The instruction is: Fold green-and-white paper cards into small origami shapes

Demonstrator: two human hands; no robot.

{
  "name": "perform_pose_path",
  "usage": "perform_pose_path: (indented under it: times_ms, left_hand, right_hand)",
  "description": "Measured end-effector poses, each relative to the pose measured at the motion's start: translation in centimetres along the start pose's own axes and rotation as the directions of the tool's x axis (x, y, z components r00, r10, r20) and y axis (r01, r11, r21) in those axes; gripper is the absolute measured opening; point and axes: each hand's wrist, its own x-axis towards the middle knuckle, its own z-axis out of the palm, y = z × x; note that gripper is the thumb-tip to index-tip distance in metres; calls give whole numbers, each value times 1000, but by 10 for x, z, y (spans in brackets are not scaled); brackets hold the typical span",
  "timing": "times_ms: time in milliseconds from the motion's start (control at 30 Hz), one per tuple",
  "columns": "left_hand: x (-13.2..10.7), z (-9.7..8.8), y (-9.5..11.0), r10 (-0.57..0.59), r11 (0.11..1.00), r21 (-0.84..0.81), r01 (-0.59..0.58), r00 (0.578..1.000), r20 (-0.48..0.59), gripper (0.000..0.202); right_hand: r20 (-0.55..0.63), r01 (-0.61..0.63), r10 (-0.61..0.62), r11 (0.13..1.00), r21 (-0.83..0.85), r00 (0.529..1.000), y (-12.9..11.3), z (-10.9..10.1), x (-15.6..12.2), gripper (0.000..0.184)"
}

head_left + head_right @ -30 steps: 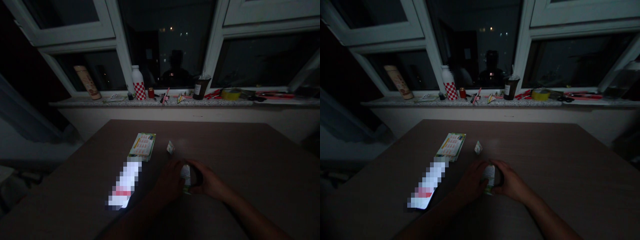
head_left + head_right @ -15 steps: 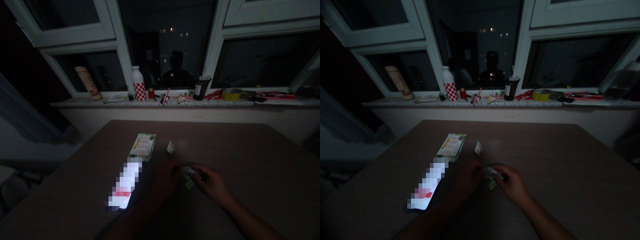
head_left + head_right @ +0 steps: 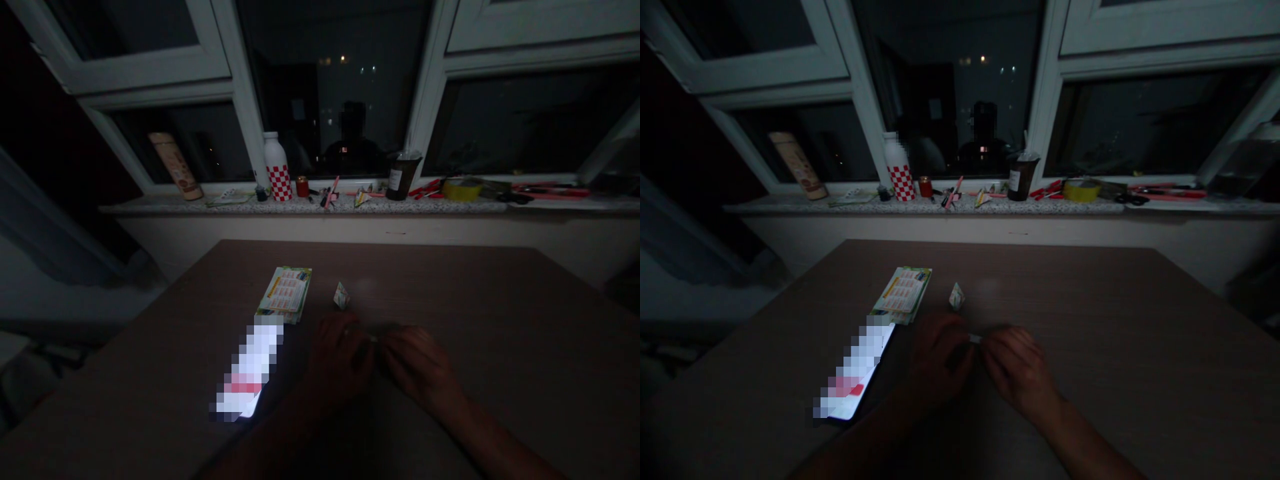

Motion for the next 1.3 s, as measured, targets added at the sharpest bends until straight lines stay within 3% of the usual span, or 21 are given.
perform_pose_path:
  times_ms: [133, 400, 833, 1033, 1300]
  left_hand:
    - [2, 1, 1, 60, 998, 3, -60, 998, 12, 6]
    - [3, 9, -4, 147, 988, -27, -150, 986, -84, 8]
    - [7, 9, -6, 82, 997, 8, -82, 996, -46, 3]
    - [10, 5, -12, 63, 998, 35, -60, 994, -90, 6]
    - [12, -6, -25, -42, 992, 112, 59, 988, -151, 7]
  right_hand:
    - [18, 69, -68, 997, -43, 998, 0, 2, 2, 20]
    - [-36, 180, -183, 981, -74, 983, -3, 4, 5, 17]
    - [-85, 194, -202, 977, -89, 976, -4, 2, 6, 17]
    - [-96, 172, -176, 984, -50, 980, -5, -3, 7, 19]
    - [-154, 147, -155, 987, -60, 976, -2, -14, 8, 19]
